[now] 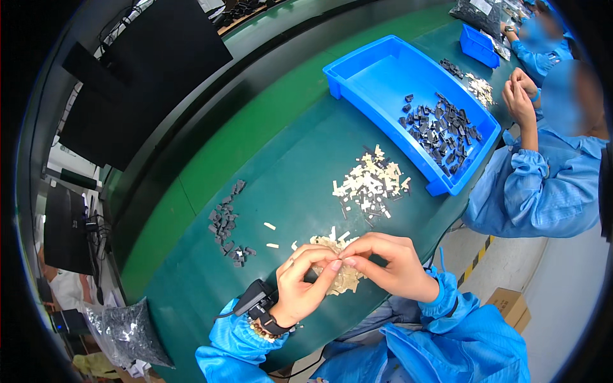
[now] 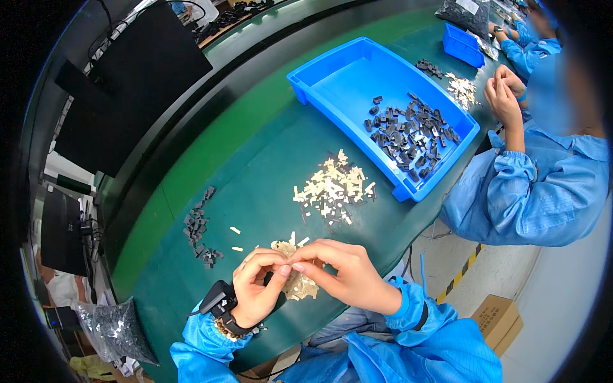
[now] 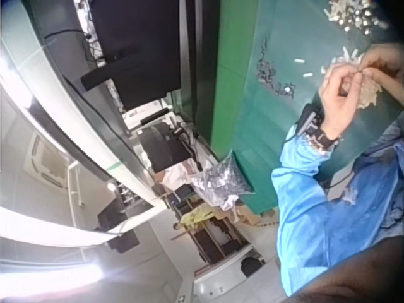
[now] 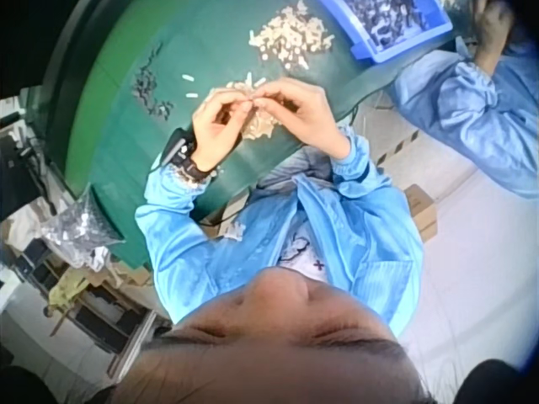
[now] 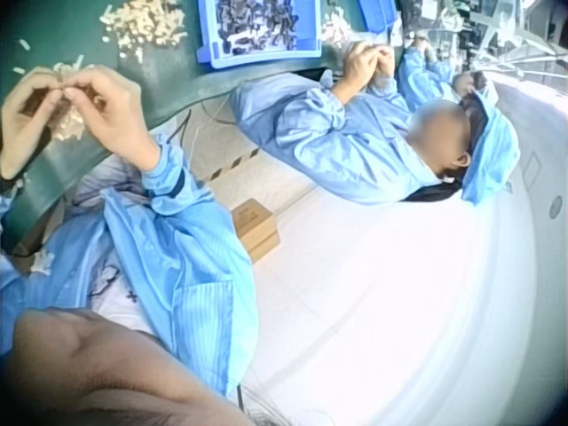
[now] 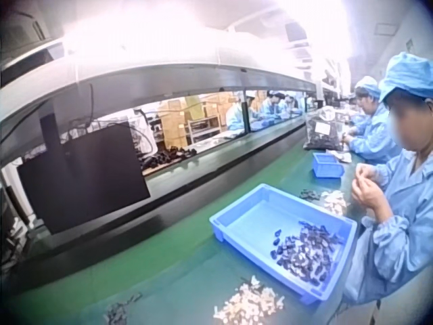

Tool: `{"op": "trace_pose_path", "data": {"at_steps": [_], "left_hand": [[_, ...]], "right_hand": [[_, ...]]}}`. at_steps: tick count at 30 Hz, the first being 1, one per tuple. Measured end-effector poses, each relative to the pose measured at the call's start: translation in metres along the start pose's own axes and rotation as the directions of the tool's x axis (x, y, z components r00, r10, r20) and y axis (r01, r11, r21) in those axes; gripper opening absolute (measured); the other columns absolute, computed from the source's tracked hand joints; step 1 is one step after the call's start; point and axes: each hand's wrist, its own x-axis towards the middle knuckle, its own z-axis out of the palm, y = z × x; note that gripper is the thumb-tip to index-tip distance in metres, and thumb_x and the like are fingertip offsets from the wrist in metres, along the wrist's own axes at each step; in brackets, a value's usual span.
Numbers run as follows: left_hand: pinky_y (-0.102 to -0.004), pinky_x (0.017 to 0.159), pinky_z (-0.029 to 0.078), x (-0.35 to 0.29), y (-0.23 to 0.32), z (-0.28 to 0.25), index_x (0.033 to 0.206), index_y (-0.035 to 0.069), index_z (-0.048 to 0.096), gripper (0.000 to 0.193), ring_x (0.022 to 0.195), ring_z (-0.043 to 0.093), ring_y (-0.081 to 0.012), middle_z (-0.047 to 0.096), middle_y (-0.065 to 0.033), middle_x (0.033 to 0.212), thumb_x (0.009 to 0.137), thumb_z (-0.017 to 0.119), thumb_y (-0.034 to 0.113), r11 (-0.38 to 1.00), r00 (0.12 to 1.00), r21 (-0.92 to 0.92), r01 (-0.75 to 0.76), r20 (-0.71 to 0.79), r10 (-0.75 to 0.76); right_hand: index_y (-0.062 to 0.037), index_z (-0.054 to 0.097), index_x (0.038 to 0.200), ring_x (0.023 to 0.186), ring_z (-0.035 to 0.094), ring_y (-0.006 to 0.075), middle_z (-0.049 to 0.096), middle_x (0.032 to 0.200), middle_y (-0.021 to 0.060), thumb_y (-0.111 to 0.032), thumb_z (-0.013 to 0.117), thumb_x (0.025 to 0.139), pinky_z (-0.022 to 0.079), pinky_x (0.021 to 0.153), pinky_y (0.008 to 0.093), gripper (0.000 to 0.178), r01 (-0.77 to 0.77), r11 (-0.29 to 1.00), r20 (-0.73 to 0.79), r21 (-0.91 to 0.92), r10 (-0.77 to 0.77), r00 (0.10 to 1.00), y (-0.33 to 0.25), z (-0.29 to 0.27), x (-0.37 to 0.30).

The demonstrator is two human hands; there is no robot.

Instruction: Assembling small electronic or plastic components at a factory assembly line workbench.

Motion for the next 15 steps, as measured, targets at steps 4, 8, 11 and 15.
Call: {"op": "trace_pose_path", "data": {"at_steps": [4,8,11,15], "left_hand": [[-0.0299,0.074,0.053,0.003,0.003,-0.001,0.095,-0.002,0.066,0.011,0.084,0.065,-0.0183,0.068,-0.0109,0.092,0.085,0.070,-0.007,0.987,0.995,0.128,-0.096,-0.007,0.098],[-0.0332,0.074,0.053,0.009,0.008,-0.005,0.091,0.000,0.067,0.013,0.079,0.067,-0.0231,0.069,-0.0117,0.087,0.081,0.072,-0.006,0.940,0.971,0.245,-0.237,0.026,0.238],[-0.0333,0.073,0.054,0.009,0.006,-0.008,0.090,0.000,0.070,0.012,0.079,0.068,-0.0234,0.070,-0.0101,0.090,0.080,0.075,-0.004,0.928,0.960,0.246,-0.279,0.031,0.280],[-0.0337,0.074,0.054,0.011,0.005,-0.008,0.091,0.001,0.071,0.014,0.079,0.068,-0.0242,0.070,-0.0096,0.090,0.079,0.076,-0.003,0.921,0.956,0.260,-0.291,0.036,0.292]], "right_hand": [[-0.0030,0.071,0.105,0.079,0.068,0.0207,0.069,0.092,0.0105,-0.001,0.070,0.090,0.053,0.067,0.0300,0.015,0.115,0.982,-0.023,-0.149,-0.120,0.993,0.000,0.003,-0.001],[-0.0028,0.071,0.105,0.078,0.067,0.0204,0.069,0.092,0.0102,-0.002,0.070,0.090,0.053,0.066,0.0300,0.015,0.146,0.971,-0.026,-0.189,-0.154,0.988,0.002,0.005,-0.003],[-0.0020,0.071,0.104,0.076,0.067,0.0206,0.069,0.092,0.0103,-0.002,0.072,0.088,0.053,0.065,0.0303,0.016,0.140,0.971,-0.049,-0.193,-0.151,0.987,-0.001,0.008,-0.003],[-0.0005,0.071,0.102,0.073,0.067,0.0218,0.069,0.087,0.0106,-0.001,0.076,0.083,0.053,0.063,0.0309,0.019,0.158,0.971,-0.118,-0.178,-0.180,0.977,0.002,0.014,-0.007]]}}
